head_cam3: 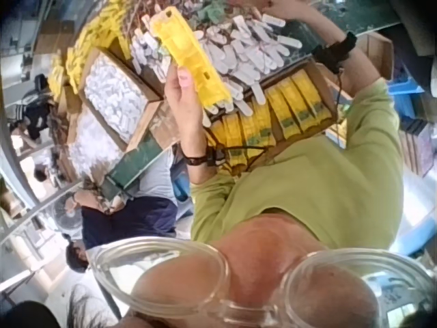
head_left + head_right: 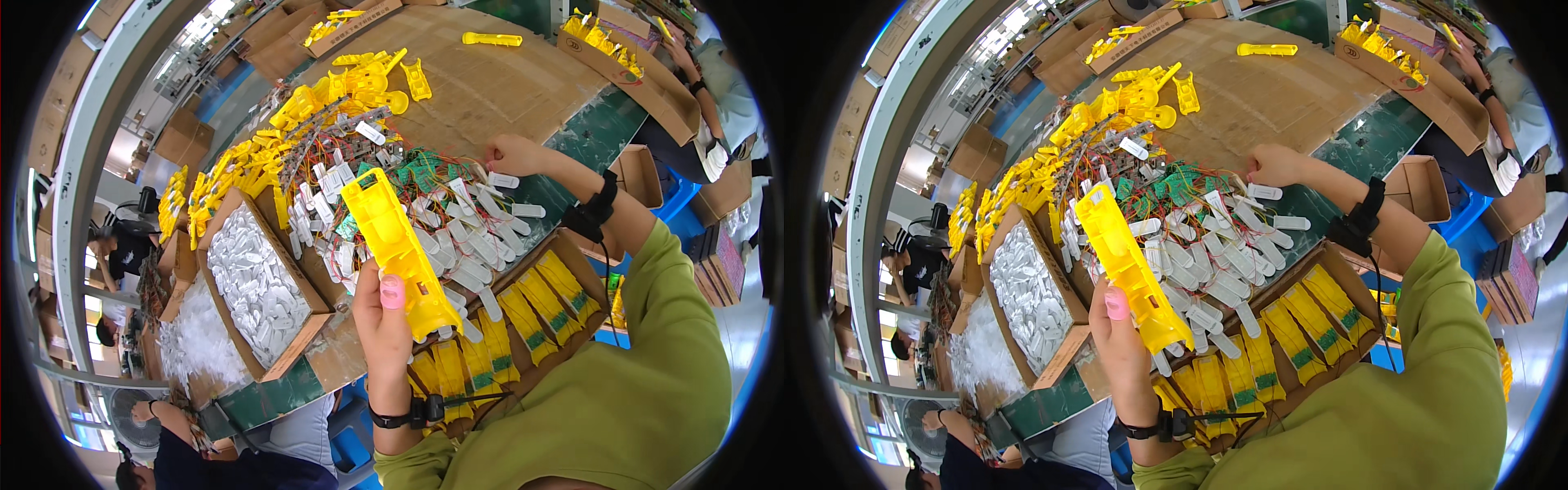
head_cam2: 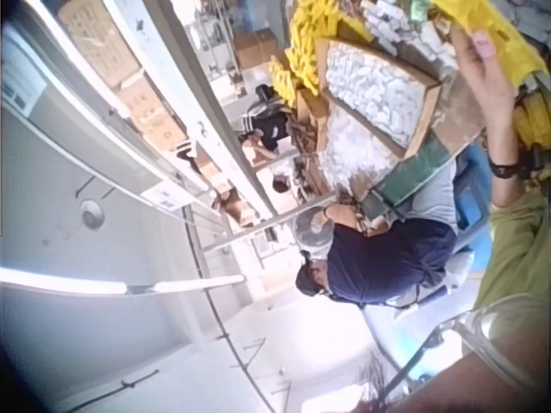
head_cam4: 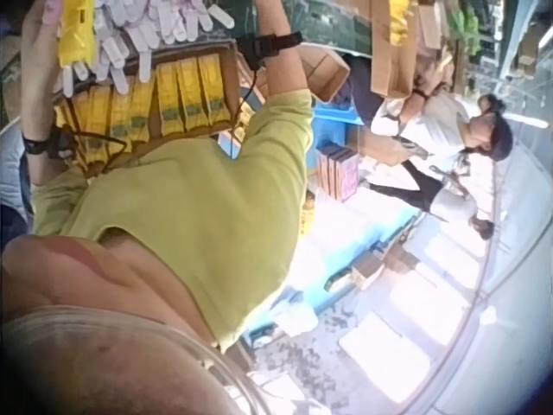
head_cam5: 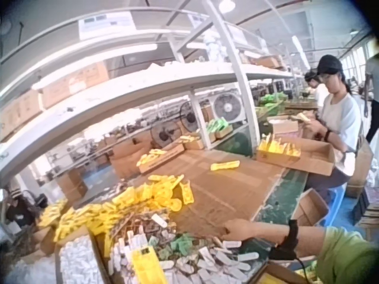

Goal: Assembling small circuit boards into yellow plastic housings on a factory line.

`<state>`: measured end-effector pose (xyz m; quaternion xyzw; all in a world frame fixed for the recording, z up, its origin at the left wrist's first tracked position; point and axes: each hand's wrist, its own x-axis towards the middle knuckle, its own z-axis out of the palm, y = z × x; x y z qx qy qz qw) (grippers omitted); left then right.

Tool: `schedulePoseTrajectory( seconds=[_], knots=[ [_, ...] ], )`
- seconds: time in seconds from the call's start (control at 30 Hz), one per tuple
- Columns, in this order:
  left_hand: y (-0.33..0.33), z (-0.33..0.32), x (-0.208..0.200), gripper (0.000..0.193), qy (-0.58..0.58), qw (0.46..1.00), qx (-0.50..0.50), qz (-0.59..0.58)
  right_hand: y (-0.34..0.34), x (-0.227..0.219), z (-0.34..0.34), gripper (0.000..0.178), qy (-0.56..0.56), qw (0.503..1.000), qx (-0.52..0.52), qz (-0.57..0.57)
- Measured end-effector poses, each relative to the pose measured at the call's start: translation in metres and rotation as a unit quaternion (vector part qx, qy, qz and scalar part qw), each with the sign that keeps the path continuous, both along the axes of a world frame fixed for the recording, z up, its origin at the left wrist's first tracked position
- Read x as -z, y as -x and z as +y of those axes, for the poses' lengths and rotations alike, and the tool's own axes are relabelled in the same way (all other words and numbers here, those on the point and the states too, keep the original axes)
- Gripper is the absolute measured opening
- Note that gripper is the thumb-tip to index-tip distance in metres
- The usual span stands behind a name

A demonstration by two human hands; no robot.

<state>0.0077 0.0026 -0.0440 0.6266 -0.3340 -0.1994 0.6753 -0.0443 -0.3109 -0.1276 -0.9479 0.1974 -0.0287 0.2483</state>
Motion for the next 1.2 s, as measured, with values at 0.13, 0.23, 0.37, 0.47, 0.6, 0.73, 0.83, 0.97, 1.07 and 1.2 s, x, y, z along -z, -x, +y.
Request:
schedulePoseTrajectory(
  seconds=[0.13,0.23,0.37,0.47,0.6,0.73,0.83,0.97,1.07,1.2],
  knots=[
    [-0.002,-0.001,0.000,0.055,-0.002,0.999,-0.030,0.021,-0.001,-0.004,0.002,0.020,-0.016,0.990,0.038,-0.133],
    [-0.004,0.001,-0.007,0.050,0.026,0.997,-0.022,0.068,0.003,-0.040,0.011,0.012,0.004,0.972,0.027,-0.234],
    [-0.005,-0.001,-0.003,0.061,0.011,0.998,-0.052,0.017,0.001,-0.080,0.013,0.012,-0.036,0.921,0.027,-0.387],
    [-0.004,-0.003,-0.003,0.063,0.010,0.999,-0.048,0.016,0.007,-0.114,-0.005,0.015,-0.045,0.878,0.030,-0.476],
    [-0.007,-0.003,-0.005,0.058,0.036,0.998,-0.054,0.019,0.014,-0.139,0.006,0.022,0.032,0.876,-0.043,-0.479],
    [-0.009,-0.007,-0.021,0.046,0.066,0.997,-0.002,0.036,0.039,-0.158,0.073,0.027,0.122,0.904,-0.114,-0.393],
    [-0.002,-0.013,-0.036,0.044,0.101,0.994,0.049,0.015,0.055,-0.169,0.108,0.037,0.041,0.943,-0.175,-0.281],
    [0.018,-0.024,-0.052,0.039,0.110,0.990,0.068,-0.057,0.063,-0.175,0.132,0.046,-0.039,0.943,-0.252,-0.215],
    [0.021,-0.023,-0.052,0.037,0.121,0.983,0.128,-0.052,0.070,-0.177,0.139,0.047,-0.096,0.935,-0.288,-0.184],
    [0.021,-0.017,-0.049,0.034,0.151,0.980,0.116,-0.055,0.070,-0.170,0.141,0.039,-0.229,0.916,-0.258,-0.205]
  ],
)
